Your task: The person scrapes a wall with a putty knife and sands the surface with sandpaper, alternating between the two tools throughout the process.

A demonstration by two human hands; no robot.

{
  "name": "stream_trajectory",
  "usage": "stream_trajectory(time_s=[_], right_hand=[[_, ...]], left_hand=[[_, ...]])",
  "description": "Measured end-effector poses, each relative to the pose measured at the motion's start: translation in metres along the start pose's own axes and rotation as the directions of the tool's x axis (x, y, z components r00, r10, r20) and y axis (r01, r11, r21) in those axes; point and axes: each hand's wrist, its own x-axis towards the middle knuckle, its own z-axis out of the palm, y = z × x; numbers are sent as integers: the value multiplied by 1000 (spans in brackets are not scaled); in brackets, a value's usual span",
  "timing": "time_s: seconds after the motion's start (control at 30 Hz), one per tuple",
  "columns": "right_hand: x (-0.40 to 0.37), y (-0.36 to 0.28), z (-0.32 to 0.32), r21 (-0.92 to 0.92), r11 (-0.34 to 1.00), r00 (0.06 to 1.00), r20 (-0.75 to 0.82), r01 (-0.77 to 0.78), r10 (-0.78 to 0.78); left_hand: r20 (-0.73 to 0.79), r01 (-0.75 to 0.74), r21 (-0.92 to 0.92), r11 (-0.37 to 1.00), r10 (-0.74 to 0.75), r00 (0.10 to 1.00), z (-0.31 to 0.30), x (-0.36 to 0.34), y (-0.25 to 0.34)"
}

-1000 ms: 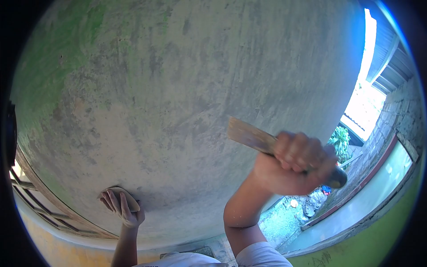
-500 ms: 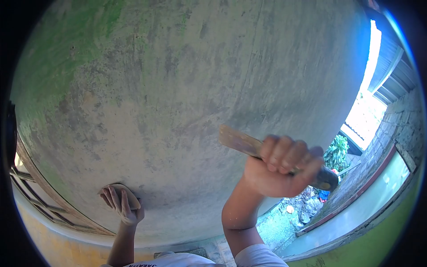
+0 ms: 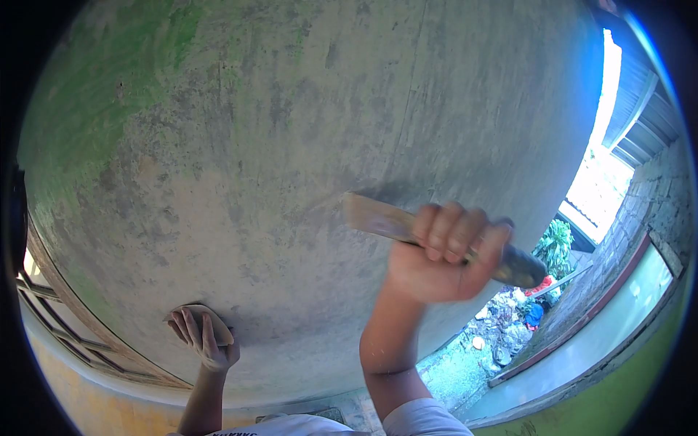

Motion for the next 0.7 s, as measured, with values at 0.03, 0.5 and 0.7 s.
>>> stream_trajectory(time_s=[0.03, 0.5, 0.7], right_hand=[[1, -4, -2, -5, 1000, 1000, -5, 0, 0], [17, -32, -6, 35, 992, 992, 50, 117, -119], [19, -18, -3, -7, 1000, 1000, 8, 17, -17]], left_hand=[[-4, -7, -4, 1000, 7, 1000, -1, 1, 0], [-10, -11, -36, 999, 10, 1000, 0, 0, -1], [-1, -11, -87, 996, 11, 1000, -1, -4, -5]])
